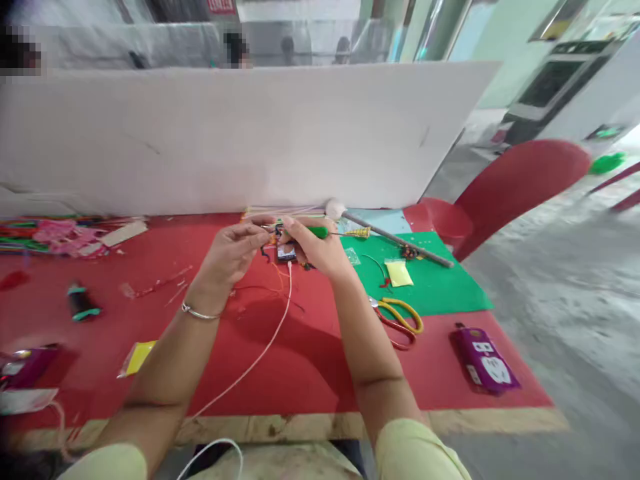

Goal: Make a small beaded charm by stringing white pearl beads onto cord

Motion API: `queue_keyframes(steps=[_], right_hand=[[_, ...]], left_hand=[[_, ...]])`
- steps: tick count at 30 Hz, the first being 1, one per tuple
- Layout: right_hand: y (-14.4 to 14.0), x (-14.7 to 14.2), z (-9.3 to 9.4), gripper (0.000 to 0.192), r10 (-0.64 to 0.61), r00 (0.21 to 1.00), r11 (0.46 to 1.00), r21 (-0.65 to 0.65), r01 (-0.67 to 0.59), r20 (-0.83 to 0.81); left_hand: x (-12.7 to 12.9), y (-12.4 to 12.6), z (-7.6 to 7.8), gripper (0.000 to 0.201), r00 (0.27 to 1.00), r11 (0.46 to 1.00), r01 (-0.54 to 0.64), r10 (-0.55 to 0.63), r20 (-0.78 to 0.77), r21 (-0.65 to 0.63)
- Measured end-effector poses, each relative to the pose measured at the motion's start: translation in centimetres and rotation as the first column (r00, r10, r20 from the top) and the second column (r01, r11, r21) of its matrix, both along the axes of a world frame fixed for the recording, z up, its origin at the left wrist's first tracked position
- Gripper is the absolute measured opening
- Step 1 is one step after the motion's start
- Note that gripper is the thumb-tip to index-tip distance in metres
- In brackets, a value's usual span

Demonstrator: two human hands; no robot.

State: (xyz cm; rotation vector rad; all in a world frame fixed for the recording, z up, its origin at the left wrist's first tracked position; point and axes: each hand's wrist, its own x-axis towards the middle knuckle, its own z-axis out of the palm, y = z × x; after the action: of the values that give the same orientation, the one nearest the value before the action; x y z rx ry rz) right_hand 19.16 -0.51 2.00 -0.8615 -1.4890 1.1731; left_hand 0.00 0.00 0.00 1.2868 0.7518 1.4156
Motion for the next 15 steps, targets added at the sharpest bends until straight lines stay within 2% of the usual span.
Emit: queue_keyframes(steps=[4, 8, 11, 15], right_hand=[[-0.1, 0.0, 0.1, 0.05, 0.0, 1.0, 1.0, -0.019, 0.0, 0.023], [0.2, 0.1, -0.1, 0.049, -0.047, 0.999, 0.998, -0.042, 0.046, -0.024], [0.3, 0.1, -0.3, 0.048, -0.067, 0.996, 0.997, -0.049, 0.065, -0.057], [0.4, -0.2, -0.2, 0.048, -0.075, 0.995, 0.997, -0.042, 0.072, -0.061]], left_hand=[[-0.8, -0.9, 0.9, 0.008, 0.997, 0.996, 0.074, -0.071, 0.043, -0.059], [-1.3, -1.3, 1.1, 0.011, 0.969, 0.951, 0.226, -0.197, 0.15, -0.209], [-1.2, -1.2, 0.9, 0.012, 0.961, 0.942, 0.221, -0.166, 0.223, -0.254], [-1.3, -0.7, 0.6, 0.023, 0.944, 0.964, 0.182, -0.116, 0.308, -0.194]])
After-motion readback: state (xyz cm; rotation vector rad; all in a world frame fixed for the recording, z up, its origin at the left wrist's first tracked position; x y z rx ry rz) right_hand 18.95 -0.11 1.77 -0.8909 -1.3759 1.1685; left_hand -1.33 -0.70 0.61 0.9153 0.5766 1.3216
